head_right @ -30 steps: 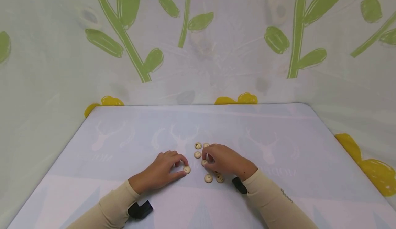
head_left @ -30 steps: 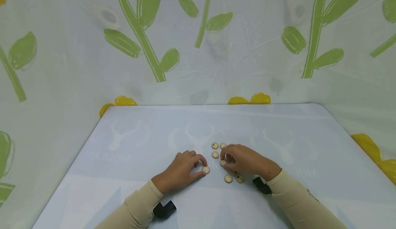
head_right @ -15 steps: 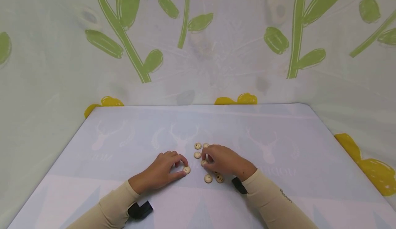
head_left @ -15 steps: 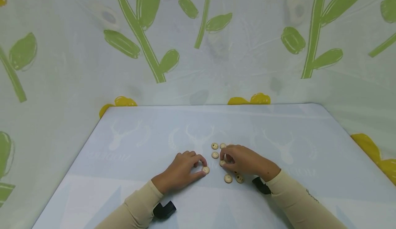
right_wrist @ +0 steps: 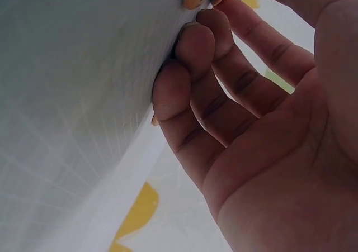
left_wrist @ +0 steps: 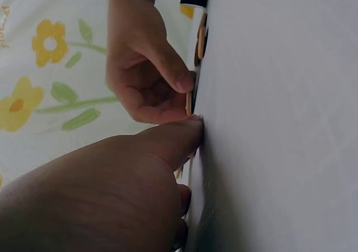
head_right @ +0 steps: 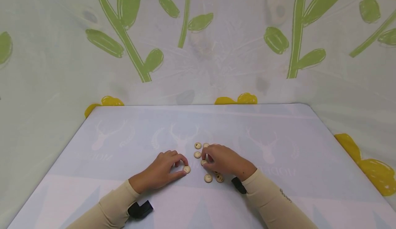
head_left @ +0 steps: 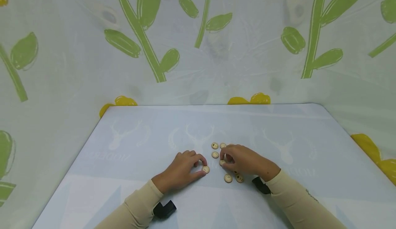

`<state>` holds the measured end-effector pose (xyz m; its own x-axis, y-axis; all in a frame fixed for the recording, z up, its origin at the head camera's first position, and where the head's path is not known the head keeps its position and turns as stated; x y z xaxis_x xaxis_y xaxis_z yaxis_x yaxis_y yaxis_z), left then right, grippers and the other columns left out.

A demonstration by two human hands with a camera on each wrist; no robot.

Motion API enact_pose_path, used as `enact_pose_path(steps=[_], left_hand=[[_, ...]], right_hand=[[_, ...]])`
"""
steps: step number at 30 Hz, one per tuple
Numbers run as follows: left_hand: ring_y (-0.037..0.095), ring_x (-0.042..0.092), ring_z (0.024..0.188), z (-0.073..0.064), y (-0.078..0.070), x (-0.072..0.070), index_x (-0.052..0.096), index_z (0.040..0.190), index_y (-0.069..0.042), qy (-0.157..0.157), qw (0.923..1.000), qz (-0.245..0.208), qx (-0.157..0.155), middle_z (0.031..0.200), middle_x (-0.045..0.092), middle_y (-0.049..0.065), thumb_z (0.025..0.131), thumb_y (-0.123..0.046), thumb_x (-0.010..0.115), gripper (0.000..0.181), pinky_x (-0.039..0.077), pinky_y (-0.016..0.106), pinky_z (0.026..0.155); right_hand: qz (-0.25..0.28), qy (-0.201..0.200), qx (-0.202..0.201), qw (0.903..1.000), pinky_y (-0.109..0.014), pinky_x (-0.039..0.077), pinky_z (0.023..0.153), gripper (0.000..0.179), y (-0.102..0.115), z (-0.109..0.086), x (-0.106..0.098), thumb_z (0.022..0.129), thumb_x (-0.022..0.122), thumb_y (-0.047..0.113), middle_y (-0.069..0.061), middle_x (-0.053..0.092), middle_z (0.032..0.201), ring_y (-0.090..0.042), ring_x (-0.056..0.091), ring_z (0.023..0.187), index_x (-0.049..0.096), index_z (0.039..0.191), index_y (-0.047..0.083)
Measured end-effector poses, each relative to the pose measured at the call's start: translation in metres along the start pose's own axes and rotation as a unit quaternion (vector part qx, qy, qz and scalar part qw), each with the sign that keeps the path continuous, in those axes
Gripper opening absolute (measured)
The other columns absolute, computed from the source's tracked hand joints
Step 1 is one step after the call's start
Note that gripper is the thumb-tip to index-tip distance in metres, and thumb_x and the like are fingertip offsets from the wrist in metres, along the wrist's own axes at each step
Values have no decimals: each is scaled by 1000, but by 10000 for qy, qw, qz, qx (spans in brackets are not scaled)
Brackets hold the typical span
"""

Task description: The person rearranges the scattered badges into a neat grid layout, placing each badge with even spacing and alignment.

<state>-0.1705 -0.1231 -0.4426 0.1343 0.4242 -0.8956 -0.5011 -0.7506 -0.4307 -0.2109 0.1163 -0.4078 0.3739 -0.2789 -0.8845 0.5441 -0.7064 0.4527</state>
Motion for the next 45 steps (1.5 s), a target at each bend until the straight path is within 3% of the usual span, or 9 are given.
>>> enact_pose_path(steps=[15, 33, 45], left_hand=[[5, 45, 83, 0, -1, -2, 65, 107, -30, 5, 10000, -26, 23, 86, 51, -12, 90, -39, 74, 21, 33, 31, 78], [5, 45, 84, 0, 1, -1, 65, 107, -30, -5, 10000, -62, 17, 86, 50, -13, 90, -39, 73, 21, 33, 32, 78], [5, 45, 83, 0, 1, -1, 65, 106, -30, 2, 10000, -50, 16, 85, 50, -13, 90, -39, 74, 21, 33, 31, 77]], right_hand=[[173, -10, 248, 9995, -24, 44, 65, 10, 3, -1, -2, 90, 75, 19, 9, 54, 77, -9, 51, 73, 66, 94, 20], [154, -30, 214, 9996, -23, 42, 61, 11, 0, 2, -1, 91, 74, 17, 7, 52, 74, -8, 49, 69, 64, 96, 18], [308, -98, 590, 9977, -24, 42, 57, 11, -2, 2, 2, 93, 71, 19, 5, 53, 69, -8, 49, 62, 63, 99, 17]])
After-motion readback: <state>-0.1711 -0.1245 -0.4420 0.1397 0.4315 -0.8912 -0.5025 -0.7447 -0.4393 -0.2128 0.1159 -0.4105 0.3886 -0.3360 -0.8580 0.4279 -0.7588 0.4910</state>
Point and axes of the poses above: each hand's wrist, its own z-axis towards the middle knuckle, its own x-axis out of the palm, y = z × x, the point moved 1 cm from there along z, towards the middle knuckle
